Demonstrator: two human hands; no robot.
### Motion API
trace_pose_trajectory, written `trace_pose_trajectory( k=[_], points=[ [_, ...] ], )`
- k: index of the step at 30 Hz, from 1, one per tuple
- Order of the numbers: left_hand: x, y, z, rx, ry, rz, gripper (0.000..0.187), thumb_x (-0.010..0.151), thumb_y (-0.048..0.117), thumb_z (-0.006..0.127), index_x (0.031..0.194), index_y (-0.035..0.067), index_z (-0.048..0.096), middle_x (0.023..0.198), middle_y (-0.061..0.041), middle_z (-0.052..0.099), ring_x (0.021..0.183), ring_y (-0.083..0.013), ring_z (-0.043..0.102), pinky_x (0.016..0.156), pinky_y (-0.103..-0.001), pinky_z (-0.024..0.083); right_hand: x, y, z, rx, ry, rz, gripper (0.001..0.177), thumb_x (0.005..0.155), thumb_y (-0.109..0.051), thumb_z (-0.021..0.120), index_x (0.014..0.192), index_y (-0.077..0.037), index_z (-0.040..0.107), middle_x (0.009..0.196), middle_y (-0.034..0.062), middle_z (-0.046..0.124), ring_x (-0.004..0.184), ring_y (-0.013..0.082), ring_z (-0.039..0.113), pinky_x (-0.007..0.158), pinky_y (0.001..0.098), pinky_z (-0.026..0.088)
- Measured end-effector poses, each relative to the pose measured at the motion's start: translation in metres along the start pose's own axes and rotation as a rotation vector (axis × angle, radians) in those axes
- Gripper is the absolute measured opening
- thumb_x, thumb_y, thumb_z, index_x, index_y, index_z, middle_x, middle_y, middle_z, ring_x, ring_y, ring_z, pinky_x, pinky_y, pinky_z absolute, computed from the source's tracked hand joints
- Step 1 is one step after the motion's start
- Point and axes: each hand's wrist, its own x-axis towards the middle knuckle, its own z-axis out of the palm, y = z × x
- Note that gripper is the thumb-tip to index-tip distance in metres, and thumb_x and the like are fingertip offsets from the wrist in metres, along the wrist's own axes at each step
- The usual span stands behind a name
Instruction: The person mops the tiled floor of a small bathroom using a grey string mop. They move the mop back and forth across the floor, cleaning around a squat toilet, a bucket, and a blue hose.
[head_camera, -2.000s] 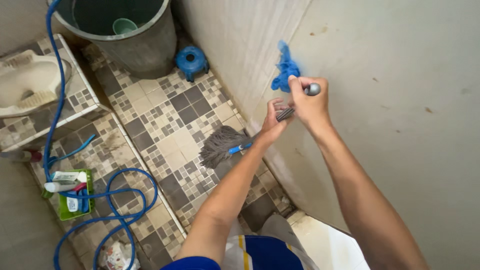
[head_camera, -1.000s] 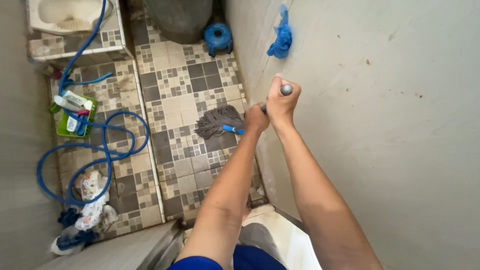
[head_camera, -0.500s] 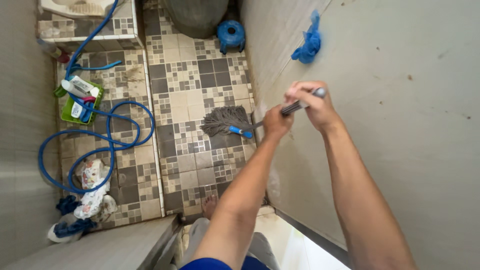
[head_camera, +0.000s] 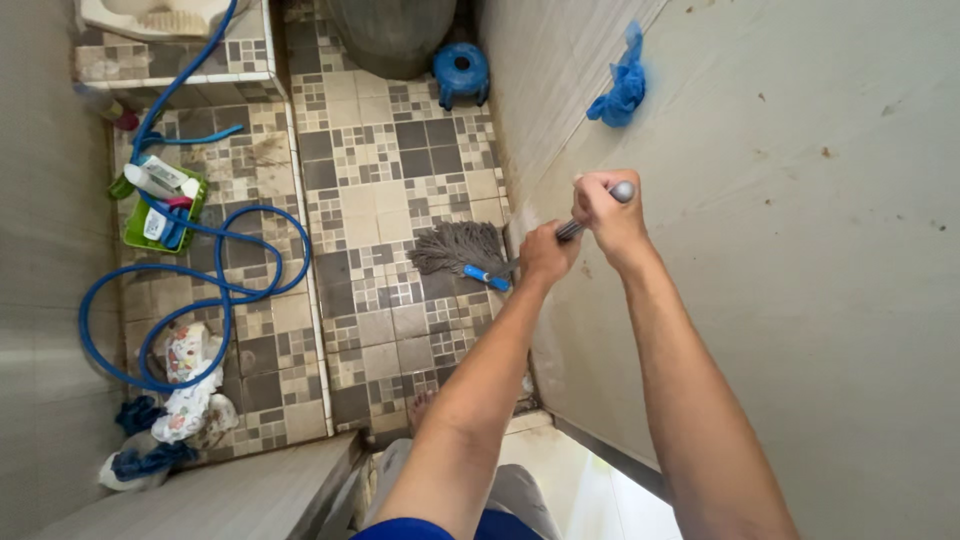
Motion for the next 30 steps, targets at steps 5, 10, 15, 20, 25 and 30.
trace_pose_trajectory(
  k=[5,10,15,20,25,30],
  points=[
    [-0.009,-0.004,-0.004,-0.079,0.021,0.025,0.024,0.085,0.031,0.071,0.1,0.013,0.073,0.093,-0.018,0.075,0.094,-0.0401,0.071,0.082,-0.05,0.056,-0.002,0.009,0.007,0.043,0.147,-0.012,0.041,0.094,-0.008,0.057,0.057,-0.009,0.04,0.057,-0.0023,0.04,0.05,0.0086,0.036,0.047,0.0288,0.026],
    [-0.015,0.001,-0.017,0.057,-0.057,0.103,0.022,0.087,0.026,0.066,0.103,0.012,0.071,0.096,-0.019,0.074,0.099,-0.0421,0.069,0.086,-0.052,0.053,-0.012,0.01,0.022,0.1,0.383,-0.058,0.044,0.097,-0.014,0.06,0.058,-0.012,0.038,0.056,-0.0027,0.04,0.046,0.0085,0.037,0.044,0.0288,0.026],
    [0.005,-0.007,-0.046,0.161,-0.248,0.198,0.025,0.081,0.027,0.064,0.103,0.017,0.07,0.101,-0.018,0.073,0.101,-0.04,0.066,0.086,-0.051,0.051,-0.014,0.003,0.048,0.131,0.522,-0.019,0.046,0.099,-0.026,0.068,0.062,-0.012,0.043,0.058,-0.0035,0.043,0.047,0.0077,0.039,0.043,0.0279,0.028],
    [0.008,-0.016,-0.086,0.145,-0.293,0.176,0.026,0.08,0.022,0.06,0.103,0.016,0.069,0.096,-0.018,0.074,0.097,-0.0376,0.069,0.084,-0.049,0.053,-0.013,-0.005,0.075,0.177,0.497,0.001,0.044,0.098,-0.029,0.07,0.064,-0.012,0.048,0.06,-0.0032,0.045,0.049,0.0082,0.044,0.046,0.0269,0.034],
    [-0.002,-0.028,-0.119,0.108,-0.237,0.189,0.02,0.081,0.026,0.063,0.092,0.011,0.07,0.089,-0.02,0.073,0.092,-0.0396,0.07,0.078,-0.049,0.054,-0.016,-0.003,0.106,0.216,0.386,-0.024,0.04,0.095,-0.022,0.071,0.065,-0.01,0.049,0.061,-0.0024,0.045,0.051,0.0091,0.043,0.048,0.0275,0.035],
    [0.003,-0.044,-0.15,0.084,-0.202,0.227,0.024,0.08,0.029,0.069,0.081,0.006,0.067,0.083,-0.021,0.07,0.087,-0.0409,0.07,0.074,-0.049,0.055,-0.012,0.001,0.135,0.21,0.325,-0.057,0.038,0.094,-0.015,0.072,0.064,-0.007,0.049,0.062,-0.0013,0.047,0.052,0.0096,0.044,0.051,0.0277,0.035]
  ],
)
